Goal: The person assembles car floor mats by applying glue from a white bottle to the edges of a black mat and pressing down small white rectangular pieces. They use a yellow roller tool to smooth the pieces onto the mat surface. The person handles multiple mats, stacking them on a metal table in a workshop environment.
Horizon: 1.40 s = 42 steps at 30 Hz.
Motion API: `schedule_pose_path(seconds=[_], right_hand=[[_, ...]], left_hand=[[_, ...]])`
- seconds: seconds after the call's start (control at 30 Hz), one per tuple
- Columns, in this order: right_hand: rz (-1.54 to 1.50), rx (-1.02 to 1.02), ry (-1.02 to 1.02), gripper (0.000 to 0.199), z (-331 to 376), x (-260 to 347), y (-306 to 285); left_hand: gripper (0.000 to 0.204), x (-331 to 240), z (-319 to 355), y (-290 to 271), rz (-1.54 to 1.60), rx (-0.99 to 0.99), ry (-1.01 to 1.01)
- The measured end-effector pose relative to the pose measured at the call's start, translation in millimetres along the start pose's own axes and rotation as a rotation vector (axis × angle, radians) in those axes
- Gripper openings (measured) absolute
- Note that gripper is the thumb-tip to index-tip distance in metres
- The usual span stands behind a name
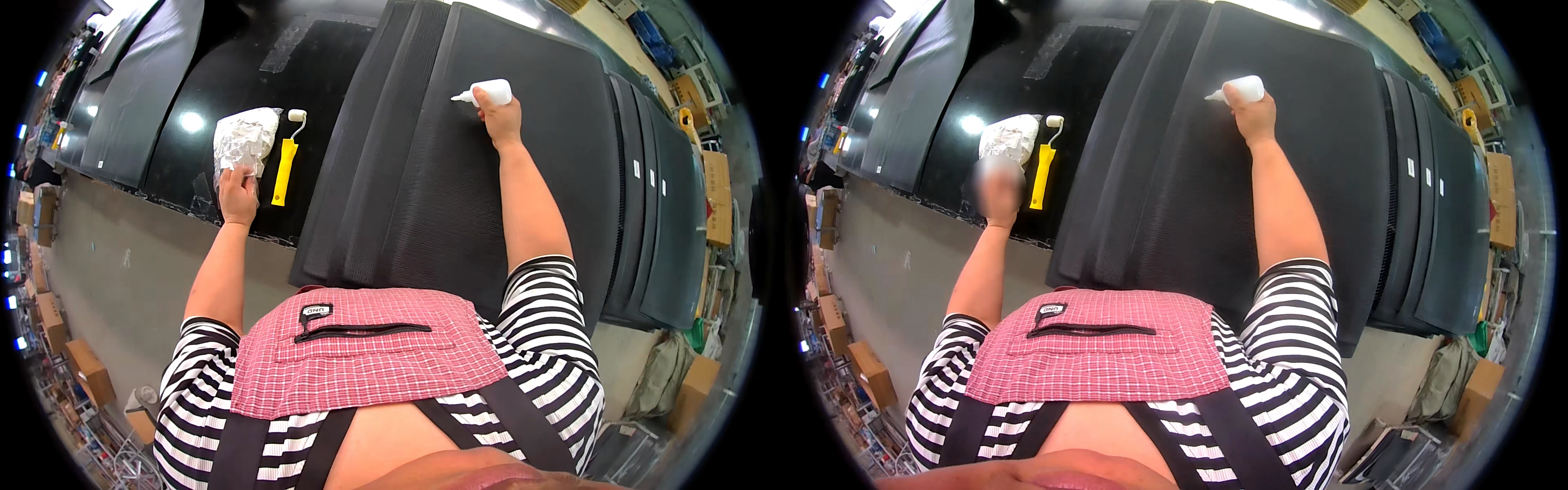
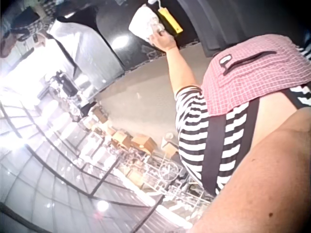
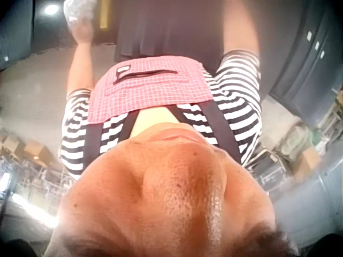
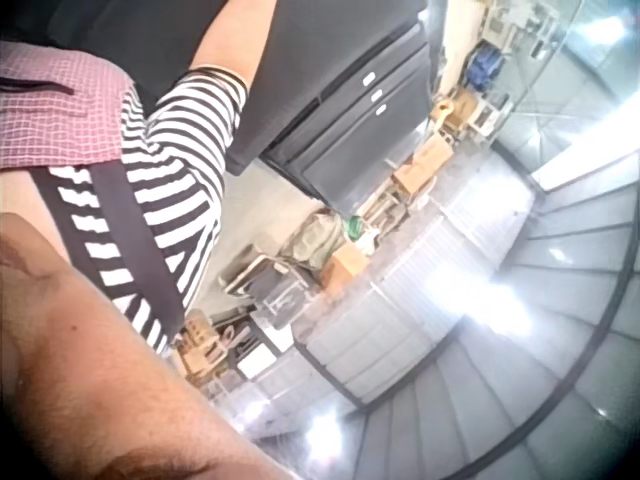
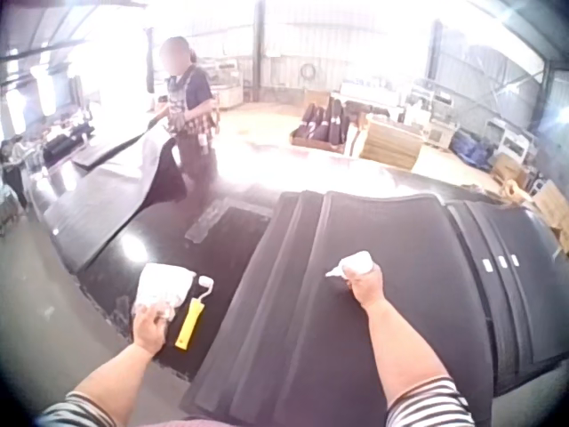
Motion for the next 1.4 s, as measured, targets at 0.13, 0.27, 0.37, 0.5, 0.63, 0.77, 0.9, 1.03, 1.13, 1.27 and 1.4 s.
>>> schedule_pose_path(seconds=[0.13,0.27,0.37,0.5,0.63,0.77,0.9,1.03,1.13,1.27,1.4], right_hand=[[0.074,-0.022,-0.019,0.039,0,0,-4],[-0.142,-0.104,-0.004,0.036,-2,-2,-5],[-0.191,-0.099,0.039,0.034,-8,-7,-1],[-0.188,-0.089,-0.011,0.026,-13,-8,5],[-0.189,-0.089,0.006,0.029,-10,-9,8],[-0.178,-0.082,0.044,0.03,-4,-7,8],[-0.142,-0.085,0.019,0.032,-5,-9,7],[-0.112,-0.081,0.005,0.034,-5,-10,7],[-0.099,-0.067,0.0,0.033,-4,-11,7],[-0.102,-0.056,-0.061,0.025,-2,-10,6],[-0.077,-0.031,-0.022,0.031,-2,-15,4]], left_hand=[[0.016,0,2,1,0.009,0.041,-0.008],[0.016,4,4,8,0.036,0.06,-0.043],[0.015,-2,-1,1,0.021,0.059,-0.019],[0.015,-4,-1,2,0.01,0.065,-0.004],[0.016,-1,2,4,0.015,0.049,0.012],[0.016,2,4,5,-0.04,0.06,0.02],[0.015,-1,3,3,-0.041,0.071,0.016],[0.015,-2,3,3,-0.049,0.075,0.025],[0.015,-1,3,3,-0.044,0.071,0.012],[0.016,-3,2,2,-0.034,0.069,0.013],[0.016,-5,1,0,-0.032,0.07,0.01]])
Point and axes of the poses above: each hand's wrist, its own z-axis away from the middle knuckle, its own y-axis out of the palm, x = y × z, the point moved 8 cm from there along -z, towards the middle knuckle, and after that the axes turned 10 degrees about -z, right-handed, at the moved point
